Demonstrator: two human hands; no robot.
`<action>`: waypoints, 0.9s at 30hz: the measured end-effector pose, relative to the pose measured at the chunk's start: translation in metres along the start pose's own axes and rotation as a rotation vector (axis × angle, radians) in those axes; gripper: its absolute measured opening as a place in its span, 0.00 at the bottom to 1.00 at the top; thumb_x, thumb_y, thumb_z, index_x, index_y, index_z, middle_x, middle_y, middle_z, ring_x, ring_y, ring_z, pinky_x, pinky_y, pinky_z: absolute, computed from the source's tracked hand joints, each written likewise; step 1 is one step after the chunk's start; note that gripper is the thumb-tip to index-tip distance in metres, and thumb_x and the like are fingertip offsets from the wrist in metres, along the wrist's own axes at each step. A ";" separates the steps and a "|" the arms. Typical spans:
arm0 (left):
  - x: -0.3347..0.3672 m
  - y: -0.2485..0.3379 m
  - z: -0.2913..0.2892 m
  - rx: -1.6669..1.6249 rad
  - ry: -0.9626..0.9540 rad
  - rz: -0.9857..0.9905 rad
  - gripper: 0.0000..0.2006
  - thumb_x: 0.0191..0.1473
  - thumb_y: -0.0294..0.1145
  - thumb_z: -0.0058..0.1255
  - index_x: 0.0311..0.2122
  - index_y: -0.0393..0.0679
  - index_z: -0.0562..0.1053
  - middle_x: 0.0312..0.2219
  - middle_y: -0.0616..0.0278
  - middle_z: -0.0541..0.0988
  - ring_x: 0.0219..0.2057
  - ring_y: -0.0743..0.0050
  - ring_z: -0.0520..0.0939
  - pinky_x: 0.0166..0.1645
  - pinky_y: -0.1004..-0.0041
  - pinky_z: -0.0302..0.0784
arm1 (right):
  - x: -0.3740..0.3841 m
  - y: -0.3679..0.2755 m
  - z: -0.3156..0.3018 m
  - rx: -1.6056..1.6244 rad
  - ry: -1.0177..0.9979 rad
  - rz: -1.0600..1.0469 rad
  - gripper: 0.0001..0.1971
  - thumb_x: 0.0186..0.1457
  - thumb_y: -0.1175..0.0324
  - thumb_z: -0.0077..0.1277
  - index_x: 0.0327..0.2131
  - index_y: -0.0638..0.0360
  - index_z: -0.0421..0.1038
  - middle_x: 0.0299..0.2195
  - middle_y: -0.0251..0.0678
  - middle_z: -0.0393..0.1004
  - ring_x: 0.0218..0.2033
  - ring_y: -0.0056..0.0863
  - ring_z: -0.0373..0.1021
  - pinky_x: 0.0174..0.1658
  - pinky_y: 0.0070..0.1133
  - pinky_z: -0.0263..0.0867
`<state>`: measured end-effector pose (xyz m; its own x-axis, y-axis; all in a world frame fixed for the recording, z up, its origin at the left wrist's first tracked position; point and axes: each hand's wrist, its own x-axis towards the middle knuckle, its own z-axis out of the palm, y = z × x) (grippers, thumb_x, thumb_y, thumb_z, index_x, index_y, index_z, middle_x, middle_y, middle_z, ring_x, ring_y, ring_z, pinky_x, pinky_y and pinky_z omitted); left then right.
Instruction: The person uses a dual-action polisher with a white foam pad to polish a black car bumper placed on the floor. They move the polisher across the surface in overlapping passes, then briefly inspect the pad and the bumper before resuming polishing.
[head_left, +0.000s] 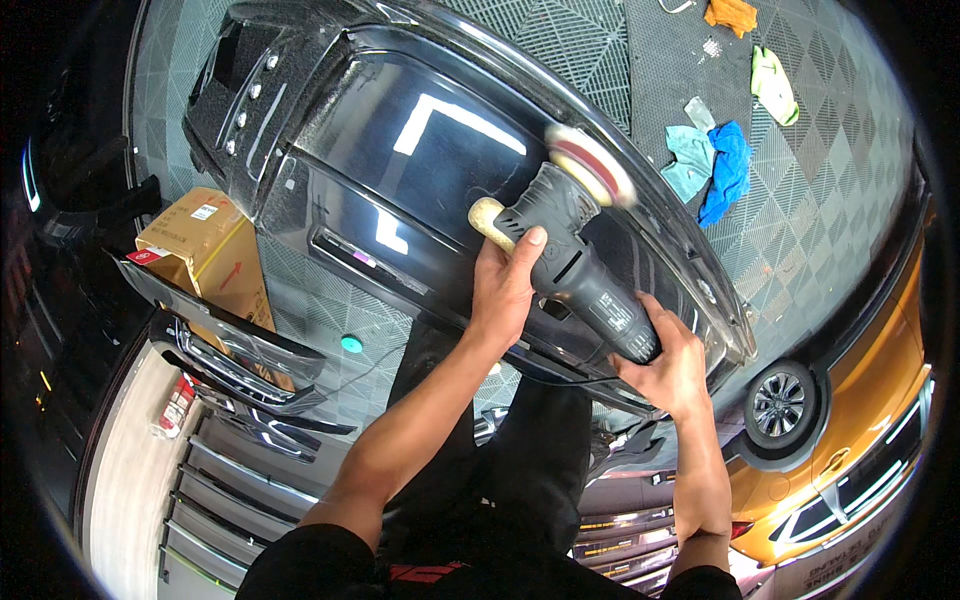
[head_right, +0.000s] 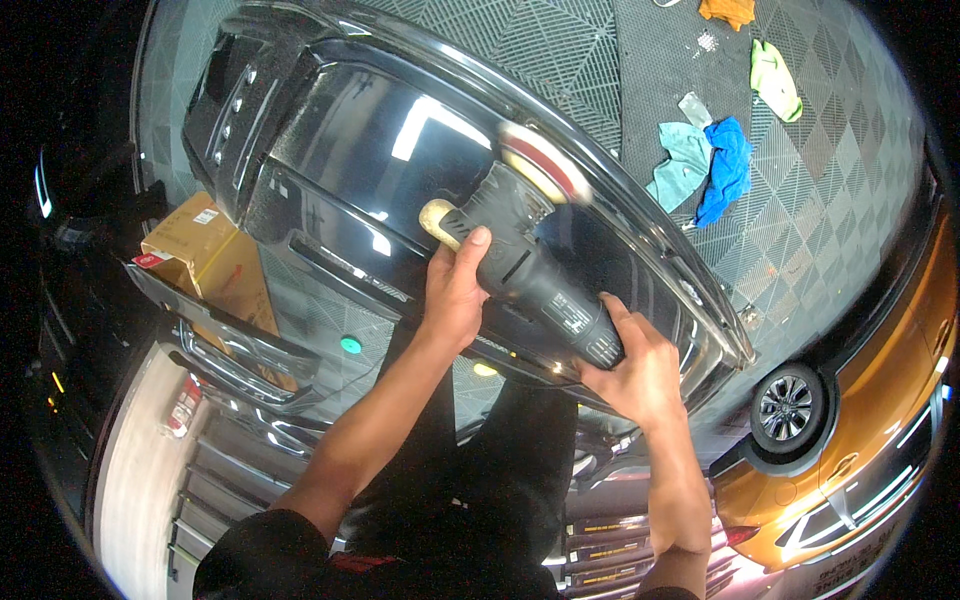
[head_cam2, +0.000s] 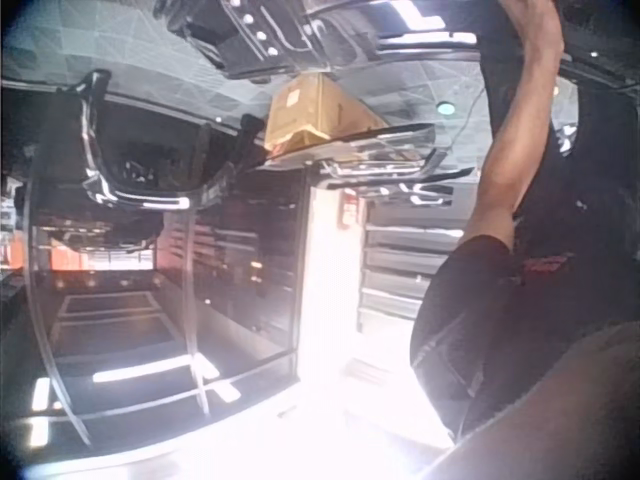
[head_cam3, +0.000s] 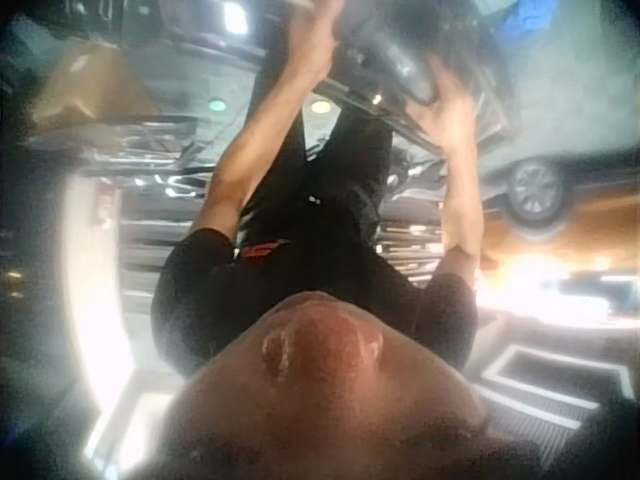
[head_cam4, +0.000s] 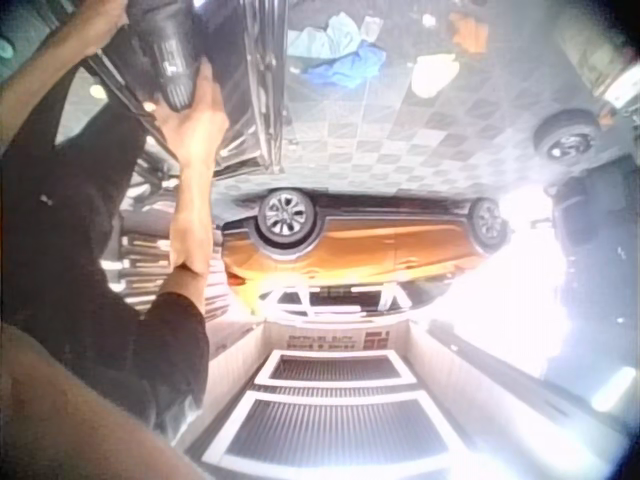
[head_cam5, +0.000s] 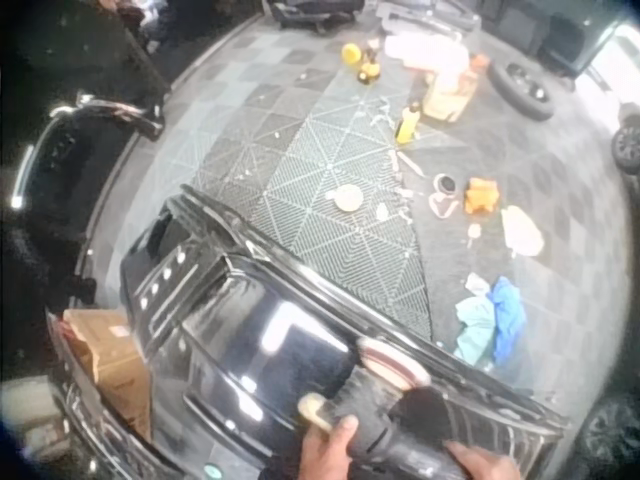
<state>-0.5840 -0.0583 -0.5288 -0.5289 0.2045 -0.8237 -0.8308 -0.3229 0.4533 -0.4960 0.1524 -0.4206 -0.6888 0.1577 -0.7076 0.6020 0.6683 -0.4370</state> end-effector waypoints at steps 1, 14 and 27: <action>-0.001 -0.003 0.001 -0.002 -0.003 -0.006 0.29 0.67 0.45 0.59 0.64 0.38 0.66 0.54 0.56 0.77 0.53 0.68 0.82 0.57 0.62 0.83 | -0.002 0.003 0.001 0.006 0.011 -0.003 0.43 0.38 0.65 0.74 0.62 0.54 0.73 0.41 0.44 0.82 0.40 0.46 0.81 0.46 0.36 0.77; -0.017 -0.013 0.029 0.011 0.052 0.128 0.28 0.65 0.47 0.65 0.56 0.34 0.69 0.48 0.58 0.79 0.46 0.76 0.81 0.53 0.72 0.79 | -0.013 0.033 0.004 0.094 0.011 -0.024 0.43 0.36 0.65 0.74 0.62 0.56 0.73 0.42 0.47 0.82 0.43 0.49 0.80 0.49 0.36 0.76; -0.023 -0.018 0.017 0.399 0.073 -0.036 0.38 0.60 0.60 0.65 0.50 0.27 0.70 0.34 0.53 0.82 0.30 0.75 0.84 0.32 0.73 0.83 | -0.026 0.055 -0.002 0.132 -0.003 0.000 0.44 0.35 0.69 0.75 0.61 0.63 0.74 0.45 0.51 0.83 0.46 0.47 0.82 0.51 0.34 0.77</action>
<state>-0.5596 -0.0417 -0.5119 -0.4967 0.1386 -0.8568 -0.8581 0.0698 0.5087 -0.4457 0.1864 -0.4245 -0.6880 0.1551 -0.7089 0.6497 0.5669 -0.5065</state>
